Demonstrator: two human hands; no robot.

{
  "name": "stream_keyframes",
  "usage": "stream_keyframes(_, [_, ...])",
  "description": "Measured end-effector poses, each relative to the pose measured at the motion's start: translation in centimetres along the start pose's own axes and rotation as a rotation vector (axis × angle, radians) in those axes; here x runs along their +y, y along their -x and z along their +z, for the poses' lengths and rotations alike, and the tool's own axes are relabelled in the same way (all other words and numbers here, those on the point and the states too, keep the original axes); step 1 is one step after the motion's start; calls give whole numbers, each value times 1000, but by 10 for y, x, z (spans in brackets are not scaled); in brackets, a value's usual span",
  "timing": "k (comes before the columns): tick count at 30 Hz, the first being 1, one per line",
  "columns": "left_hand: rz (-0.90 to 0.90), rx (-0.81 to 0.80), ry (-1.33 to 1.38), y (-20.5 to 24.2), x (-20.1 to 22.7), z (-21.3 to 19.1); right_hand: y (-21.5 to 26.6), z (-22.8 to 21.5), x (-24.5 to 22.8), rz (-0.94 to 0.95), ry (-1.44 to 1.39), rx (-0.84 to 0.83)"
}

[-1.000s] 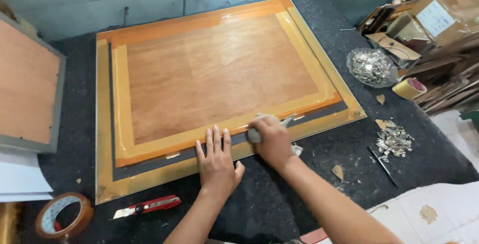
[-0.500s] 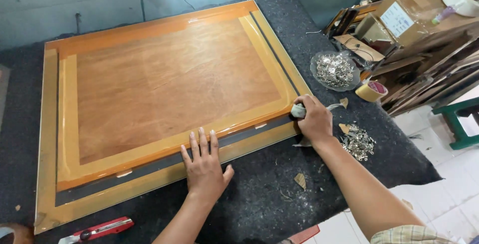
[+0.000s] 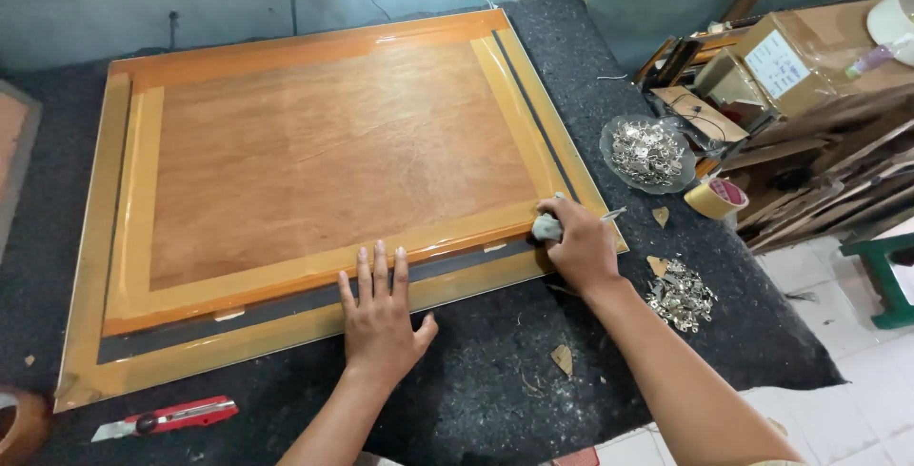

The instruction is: Applying adhesive tape to secure the wooden backing of a picture frame.

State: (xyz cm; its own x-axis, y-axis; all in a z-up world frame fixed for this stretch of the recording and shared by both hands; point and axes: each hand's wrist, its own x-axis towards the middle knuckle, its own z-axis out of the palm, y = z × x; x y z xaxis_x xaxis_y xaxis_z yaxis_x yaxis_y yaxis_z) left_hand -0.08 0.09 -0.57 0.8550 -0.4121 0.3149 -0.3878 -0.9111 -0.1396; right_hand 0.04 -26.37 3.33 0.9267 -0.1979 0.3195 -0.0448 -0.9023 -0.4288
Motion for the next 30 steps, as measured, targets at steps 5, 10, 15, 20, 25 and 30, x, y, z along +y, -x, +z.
stream_keyframes(5, [-28, -58, 244, 4, -10, -8, 14, 25, -16, -139, 42, 33])
stream_keyframes(10, [-152, -58, 412, 34, -40, -17, 20, 35, -82, -377, -106, -76])
stream_keyframes(15, [-430, -35, 410, 89, -98, -27, 20, 69, -151, -558, -185, -249])
stream_keyframes(20, [-612, 3, 367, 137, -162, -45, 17, 98, -224, -684, -304, -413])
stream_keyframes(25, [-790, -69, 420, 175, -216, -56, 19, 133, -289, -813, -384, -493])
stream_keyframes(30, [-726, 73, 466, 196, -260, -57, 23, 156, -351, -862, -351, -548])
